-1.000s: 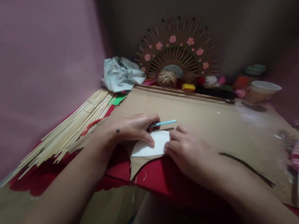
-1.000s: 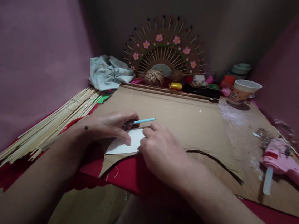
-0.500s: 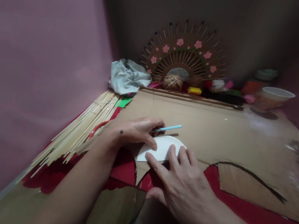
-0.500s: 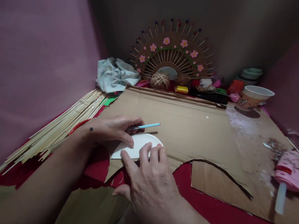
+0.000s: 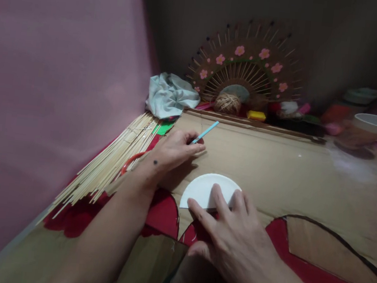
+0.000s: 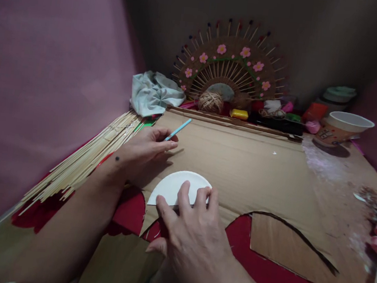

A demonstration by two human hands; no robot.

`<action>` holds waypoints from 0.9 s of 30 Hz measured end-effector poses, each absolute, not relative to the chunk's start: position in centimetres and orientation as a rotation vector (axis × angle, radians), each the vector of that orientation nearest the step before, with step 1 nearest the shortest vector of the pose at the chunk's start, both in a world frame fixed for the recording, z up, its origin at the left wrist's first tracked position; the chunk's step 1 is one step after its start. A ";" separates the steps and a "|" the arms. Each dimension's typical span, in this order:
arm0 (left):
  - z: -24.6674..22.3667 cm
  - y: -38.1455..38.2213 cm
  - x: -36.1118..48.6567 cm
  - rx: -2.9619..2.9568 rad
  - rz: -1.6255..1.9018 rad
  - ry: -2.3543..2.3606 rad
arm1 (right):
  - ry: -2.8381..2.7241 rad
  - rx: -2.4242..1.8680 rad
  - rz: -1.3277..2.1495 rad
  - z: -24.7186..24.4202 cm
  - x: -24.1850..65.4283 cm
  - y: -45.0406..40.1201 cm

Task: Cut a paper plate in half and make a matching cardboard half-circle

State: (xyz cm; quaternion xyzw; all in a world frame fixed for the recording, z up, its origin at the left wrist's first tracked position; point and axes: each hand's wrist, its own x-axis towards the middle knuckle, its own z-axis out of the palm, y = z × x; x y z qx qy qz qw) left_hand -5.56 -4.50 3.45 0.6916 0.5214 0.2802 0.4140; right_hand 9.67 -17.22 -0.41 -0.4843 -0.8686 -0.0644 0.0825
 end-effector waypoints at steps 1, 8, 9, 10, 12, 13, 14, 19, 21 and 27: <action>3.6 -4.4 -5.7 1.720 0.751 1.322 | -2.595 -1.440 -0.185 -0.4 9.7 -17.2; 4.4 -4.3 -6.4 1.595 0.968 1.197 | -2.582 -1.430 -0.130 -0.2 9.7 -17.0; 4.3 -4.3 -6.4 1.590 0.965 1.198 | -2.583 -1.431 -0.126 -0.2 9.7 -17.0; 4.3 -4.2 -6.4 1.586 0.961 1.206 | -2.581 -1.433 -0.123 -0.1 9.7 -17.0; 4.1 -4.2 -6.3 1.575 0.950 1.217 | -2.572 -1.431 -0.119 -0.1 9.7 -16.9; 4.1 -4.2 -6.2 1.572 0.944 1.217 | -2.566 -1.418 -0.124 -0.2 9.6 -16.9; 4.0 -4.2 -6.1 1.570 0.937 1.213 | -2.563 -1.399 -0.132 -0.4 9.6 -16.9; 4.1 -4.4 -5.7 1.577 0.926 1.214 | -2.558 -1.282 -0.197 -1.6 9.3 -16.7; 4.2 -4.5 -5.6 1.587 0.924 1.225 | -2.551 -1.275 -0.210 -1.9 9.2 -16.8; 3.9 -4.3 -5.7 1.692 0.873 1.233 | -2.556 -1.289 -0.136 -1.6 9.1 -17.3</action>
